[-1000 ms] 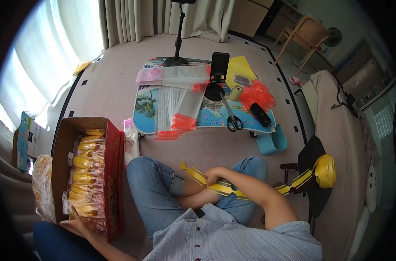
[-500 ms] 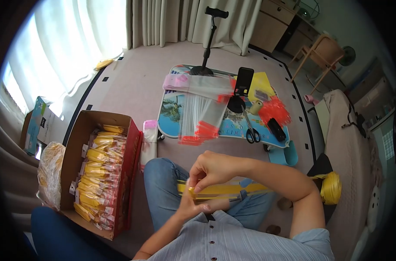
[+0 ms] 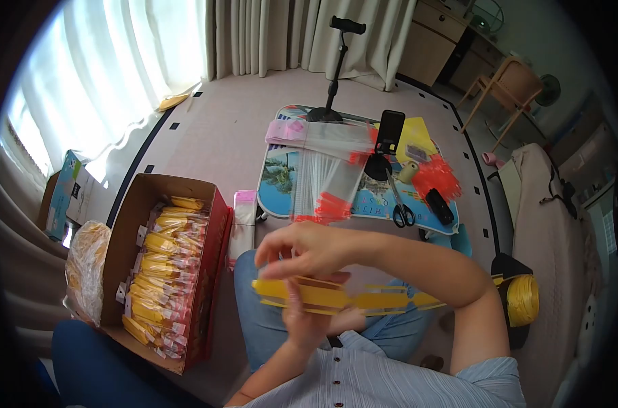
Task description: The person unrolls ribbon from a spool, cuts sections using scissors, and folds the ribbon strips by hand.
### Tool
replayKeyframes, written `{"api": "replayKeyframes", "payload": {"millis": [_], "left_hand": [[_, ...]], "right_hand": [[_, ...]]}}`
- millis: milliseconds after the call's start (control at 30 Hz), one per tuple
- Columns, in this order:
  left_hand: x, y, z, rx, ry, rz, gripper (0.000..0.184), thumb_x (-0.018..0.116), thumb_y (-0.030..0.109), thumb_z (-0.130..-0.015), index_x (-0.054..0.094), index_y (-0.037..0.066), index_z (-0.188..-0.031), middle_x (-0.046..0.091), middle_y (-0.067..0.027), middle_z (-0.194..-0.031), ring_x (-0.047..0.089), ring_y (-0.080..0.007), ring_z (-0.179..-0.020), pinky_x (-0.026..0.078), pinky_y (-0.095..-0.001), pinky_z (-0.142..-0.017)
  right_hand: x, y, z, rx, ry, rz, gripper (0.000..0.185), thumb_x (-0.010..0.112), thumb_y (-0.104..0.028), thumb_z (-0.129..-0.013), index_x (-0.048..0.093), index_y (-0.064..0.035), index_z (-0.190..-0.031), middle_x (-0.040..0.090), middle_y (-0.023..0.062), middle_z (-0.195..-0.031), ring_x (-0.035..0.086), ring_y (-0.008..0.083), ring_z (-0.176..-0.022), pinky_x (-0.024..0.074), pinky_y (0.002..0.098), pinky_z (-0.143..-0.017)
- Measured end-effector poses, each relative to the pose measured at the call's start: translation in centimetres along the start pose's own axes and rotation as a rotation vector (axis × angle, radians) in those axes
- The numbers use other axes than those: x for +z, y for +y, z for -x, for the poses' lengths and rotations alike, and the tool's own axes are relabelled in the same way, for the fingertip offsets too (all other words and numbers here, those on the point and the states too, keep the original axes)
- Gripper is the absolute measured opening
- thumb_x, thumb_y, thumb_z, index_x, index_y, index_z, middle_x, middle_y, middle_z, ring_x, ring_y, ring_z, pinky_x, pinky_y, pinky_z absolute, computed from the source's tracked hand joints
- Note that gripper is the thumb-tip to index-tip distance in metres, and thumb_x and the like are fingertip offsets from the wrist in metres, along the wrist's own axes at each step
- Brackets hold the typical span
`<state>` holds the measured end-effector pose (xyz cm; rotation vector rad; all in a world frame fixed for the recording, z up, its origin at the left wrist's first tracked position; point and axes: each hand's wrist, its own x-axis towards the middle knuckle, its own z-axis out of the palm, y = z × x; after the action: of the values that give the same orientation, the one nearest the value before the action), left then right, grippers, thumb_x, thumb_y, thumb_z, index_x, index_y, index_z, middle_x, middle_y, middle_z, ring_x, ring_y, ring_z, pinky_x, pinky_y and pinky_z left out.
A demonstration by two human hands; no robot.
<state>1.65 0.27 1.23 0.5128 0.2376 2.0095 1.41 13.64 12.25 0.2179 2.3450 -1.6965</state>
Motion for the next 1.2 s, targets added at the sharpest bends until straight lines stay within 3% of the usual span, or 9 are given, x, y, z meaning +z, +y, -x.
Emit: {"api": "replayKeyframes", "payload": {"millis": [133,267,400,633,700,767,867,1067,1200], "left_hand": [[0.5,5.0,-1.0,0.055,0.195,0.277,0.049,0.033,0.037,-0.097,0.035,0.004,-0.133,0.04,-0.0159,-0.135,0.039,-0.0298,-0.125,0.029,-0.0448,-0.105],[-2.9,9.0,-1.4,0.231,0.312,0.275,0.045,0.035,0.03,-0.097,0.037,0.0,-0.129,0.053,-0.0133,-0.115,0.049,-0.0271,-0.112,0.027,-0.0431,-0.107],[-4.2,11.4,-2.0,0.31,0.311,0.398,0.038,0.038,0.032,-0.096,0.043,0.005,-0.121,0.034,-0.0026,-0.075,0.043,-0.0162,-0.072,0.04,-0.0371,-0.091],[-5.3,7.2,-1.7,0.053,0.22,-0.211,0.045,0.04,0.046,-0.093,0.043,0.008,-0.118,0.038,0.0005,-0.072,0.037,-0.0106,-0.067,0.039,-0.0292,-0.066],[-4.7,3.8,-0.1,-0.093,0.123,-0.236,0.07,0.049,0.064,-0.081,0.04,0.009,-0.123,0.048,-0.0006,-0.086,0.046,-0.0105,-0.079,0.043,-0.0296,-0.073],[-2.7,1.1,0.5,-0.205,0.027,-0.13,0.107,0.054,0.08,-0.062,0.025,0.007,-0.136,0.042,-0.0064,-0.127,0.043,-0.0175,-0.118,0.039,-0.0331,-0.095],[0.9,0.8,1.3,-0.248,0.017,-0.16,0.117,0.055,0.083,-0.056,0.015,0.012,-0.141,0.022,-0.0073,-0.143,0.029,-0.0212,-0.131,0.032,-0.0381,-0.104],[2.1,0.5,0.2,-0.207,0.096,-0.17,0.106,0.074,0.057,-0.062,0.019,0.005,-0.136,0.032,-0.0118,-0.134,0.039,-0.0234,-0.123,0.037,-0.0364,-0.1],[1.7,0.9,0.1,-0.144,0.063,-0.3,0.083,0.067,0.045,-0.075,0.025,0.006,-0.134,0.036,-0.0109,-0.13,0.041,-0.0227,-0.121,0.038,-0.0368,-0.098]], "right_hand": [[-1.7,4.8,2.9,-0.037,-0.06,0.029,0.047,0.04,-0.041,-0.095,0.045,-0.0046,-0.125,0.059,0.0091,-0.105,0.057,0.0152,-0.096,0.0457,0.0274,-0.084],[-1.9,6.7,7.4,0.597,-0.345,-0.212,0.045,0.033,-0.042,-0.097,0.05,-0.007,-0.119,0.06,0.0086,-0.095,0.059,0.0146,-0.084,0.0471,0.0285,-0.082],[-1.4,5.9,9.5,0.316,-0.309,-0.102,0.031,0.048,-0.034,-0.094,0.055,-0.0039,-0.093,0.06,0.0031,-0.079,0.056,0.0081,-0.072,0.0451,0.0255,-0.064],[-1.2,0.8,8.1,-0.013,-0.108,-0.079,0.021,0.059,-0.022,-0.088,0.056,-0.001,-0.086,0.06,0.0005,-0.074,0.054,0.0064,-0.067,0.0426,0.0225,-0.061],[-0.9,0.2,7.3,-0.111,-0.006,-0.024,0.018,0.06,-0.02,-0.086,0.058,-0.0014,-0.086,0.062,0.0021,-0.075,0.056,0.0077,-0.068,0.0438,0.0237,-0.061],[-0.4,-0.2,6.7,-0.181,0.107,0.053,0.015,0.062,-0.018,-0.085,0.06,-0.0034,-0.086,0.064,0.0032,-0.077,0.059,0.009,-0.068,0.0451,0.0229,-0.063],[0.1,-0.5,6.1,-0.204,0.222,0.11,0.013,0.063,-0.016,-0.083,0.06,-0.0036,-0.085,0.064,0.0048,-0.077,0.061,0.0127,-0.069,0.0466,0.0248,-0.065],[0.7,-0.7,5.9,-0.339,0.378,0.271,0.015,0.063,-0.016,-0.079,0.06,-0.0017,-0.085,0.06,0.0095,-0.071,0.056,0.0191,-0.066,0.0443,0.0307,-0.061],[1.4,-0.8,5.5,-0.353,0.432,0.324,0.015,0.064,-0.016,-0.078,0.061,-0.0021,-0.082,0.057,0.0089,-0.07,0.052,0.0216,-0.069,0.0427,0.0332,-0.062]]}}
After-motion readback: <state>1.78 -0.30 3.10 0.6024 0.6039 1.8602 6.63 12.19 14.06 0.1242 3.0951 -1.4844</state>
